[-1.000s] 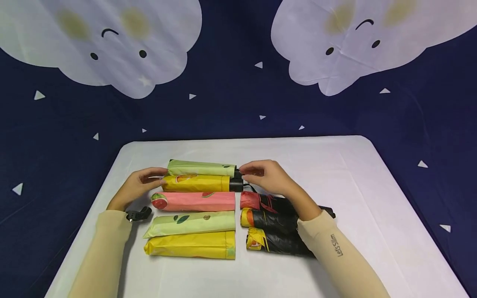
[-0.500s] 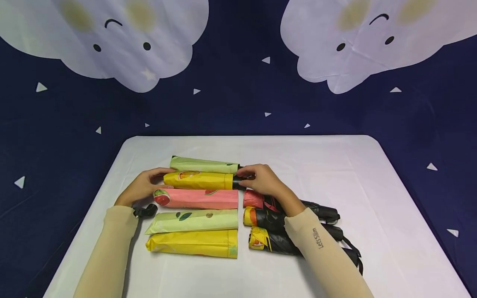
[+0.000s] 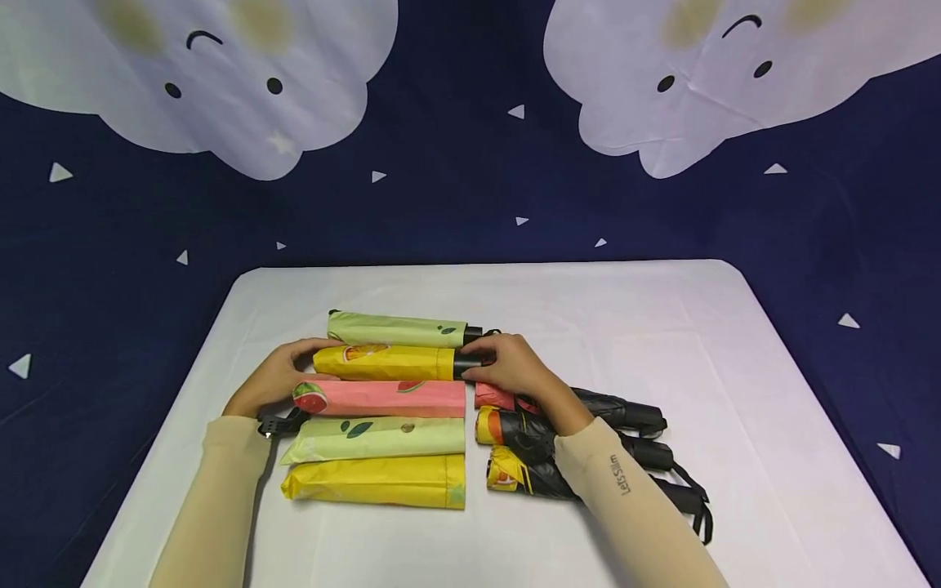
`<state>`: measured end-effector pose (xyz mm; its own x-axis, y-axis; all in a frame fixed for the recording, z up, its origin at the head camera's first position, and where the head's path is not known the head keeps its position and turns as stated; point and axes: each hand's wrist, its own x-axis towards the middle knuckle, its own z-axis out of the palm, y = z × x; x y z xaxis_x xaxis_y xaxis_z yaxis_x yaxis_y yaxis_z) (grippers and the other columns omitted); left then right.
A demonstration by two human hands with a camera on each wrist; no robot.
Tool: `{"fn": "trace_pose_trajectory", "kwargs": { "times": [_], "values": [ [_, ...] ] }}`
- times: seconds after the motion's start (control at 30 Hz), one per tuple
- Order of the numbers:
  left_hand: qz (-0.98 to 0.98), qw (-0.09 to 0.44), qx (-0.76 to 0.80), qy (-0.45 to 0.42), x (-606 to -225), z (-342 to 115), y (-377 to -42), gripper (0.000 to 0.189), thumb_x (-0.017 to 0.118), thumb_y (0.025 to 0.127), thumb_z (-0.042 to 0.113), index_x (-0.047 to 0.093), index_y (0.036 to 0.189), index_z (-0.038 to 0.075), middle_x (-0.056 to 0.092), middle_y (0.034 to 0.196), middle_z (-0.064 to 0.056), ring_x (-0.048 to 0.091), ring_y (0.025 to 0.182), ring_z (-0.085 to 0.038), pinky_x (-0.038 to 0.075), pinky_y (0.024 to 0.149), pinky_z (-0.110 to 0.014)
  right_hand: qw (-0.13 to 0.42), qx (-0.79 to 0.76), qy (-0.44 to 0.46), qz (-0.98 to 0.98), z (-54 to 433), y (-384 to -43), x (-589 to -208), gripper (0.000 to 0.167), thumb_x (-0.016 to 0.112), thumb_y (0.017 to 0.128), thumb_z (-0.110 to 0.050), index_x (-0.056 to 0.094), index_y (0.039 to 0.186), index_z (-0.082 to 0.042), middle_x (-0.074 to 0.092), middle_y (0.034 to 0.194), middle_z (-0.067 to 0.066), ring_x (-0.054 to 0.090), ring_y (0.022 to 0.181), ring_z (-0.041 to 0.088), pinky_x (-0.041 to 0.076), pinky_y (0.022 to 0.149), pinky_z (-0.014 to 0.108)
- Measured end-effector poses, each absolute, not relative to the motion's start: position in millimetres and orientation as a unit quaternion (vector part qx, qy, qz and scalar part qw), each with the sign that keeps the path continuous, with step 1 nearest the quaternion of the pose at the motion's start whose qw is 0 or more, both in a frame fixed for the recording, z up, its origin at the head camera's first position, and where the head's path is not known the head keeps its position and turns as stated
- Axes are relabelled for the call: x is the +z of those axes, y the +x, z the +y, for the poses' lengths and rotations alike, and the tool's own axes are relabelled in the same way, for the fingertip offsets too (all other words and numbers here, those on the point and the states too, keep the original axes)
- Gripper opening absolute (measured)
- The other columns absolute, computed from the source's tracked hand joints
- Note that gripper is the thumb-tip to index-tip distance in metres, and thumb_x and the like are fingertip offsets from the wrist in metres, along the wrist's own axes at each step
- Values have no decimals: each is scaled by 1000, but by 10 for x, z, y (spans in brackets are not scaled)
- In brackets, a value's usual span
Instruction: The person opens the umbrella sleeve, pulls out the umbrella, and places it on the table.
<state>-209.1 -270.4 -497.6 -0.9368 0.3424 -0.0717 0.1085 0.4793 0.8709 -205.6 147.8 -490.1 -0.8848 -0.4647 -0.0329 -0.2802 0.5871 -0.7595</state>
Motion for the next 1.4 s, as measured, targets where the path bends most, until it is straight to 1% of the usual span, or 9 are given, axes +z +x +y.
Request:
{"fn": "trace_pose_trajectory", "kwargs": {
  "times": [0.17,0.43,0.57,0.7,0.83,1.0,1.17,1.27,1.4],
  "values": [
    [858,107,488,118,-4953,-2710,-2076,59,88,82,22,67,136,14,57,144,-13,45,139,-33,31,118,-54,105,-391,-207,891,1452,-2046,-4893,39,82,89,-34,74,125,-24,70,124,-1,69,101,14,58,86,41],
    [855,103,497,109,-4991,-2717,-2076,62,91,78,29,68,134,17,60,140,-10,50,134,-30,35,116,-52,94,-403,-220,883,1448,-2028,-4911,37,82,89,-31,75,124,-20,73,117,1,69,82,7,58,74,35],
    [864,100,482,106,-4957,-2710,-2064,62,91,77,34,69,133,19,62,139,-8,51,132,-29,33,117,-53,92,-404,-223,883,1459,-2020,-4886,37,81,90,-33,75,125,-22,73,118,1,68,82,6,58,73,33],
    [865,100,478,113,-4881,-2724,-2044,58,90,80,31,69,133,19,64,135,-7,58,123,-27,43,110,-49,94,-429,-216,872,1476,-2006,-4806,37,81,90,-37,75,124,-26,72,119,1,70,84,7,59,71,33],
    [856,104,492,120,-4760,-2758,-2006,55,88,83,30,68,133,18,65,134,-6,61,121,-28,52,100,-38,91,-483,-200,848,1503,-1975,-4700,37,81,89,-41,74,124,-29,70,123,0,67,70,15,57,60,36],
    [845,100,508,129,-4537,-2749,-1948,57,88,83,34,68,133,17,65,132,-5,61,120,-27,54,93,-28,78,-565,-190,799,1535,-1943,-4587,37,79,92,-33,74,125,-18,70,124,4,71,88,22,59,69,43],
    [836,77,522,153,-4328,-2690,-1920,53,87,84,27,68,132,16,67,127,-4,64,112,-24,56,90,-29,82,-638,-170,746,1592,-1907,-4467,38,79,93,-23,71,126,-7,71,120,11,71,99,35,59,82,54],
    [821,58,539,177,-4249,-2617,-1913,50,84,87,19,67,133,11,67,125,-8,66,105,-24,57,86,-29,67,-655,-157,736,1669,-1897,-4427,39,78,93,-19,70,128,-3,72,114,13,70,97,41,60,83,51],
    [783,37,588,199,-4212,-2478,-1910,49,81,89,7,64,135,7,65,121,-13,67,93,-25,59,76,-27,44,-684,-139,715,1751,-1888,-4398,38,79,92,-14,70,127,0,73,108,14,72,92,35,61,81,42]
  ]
}}
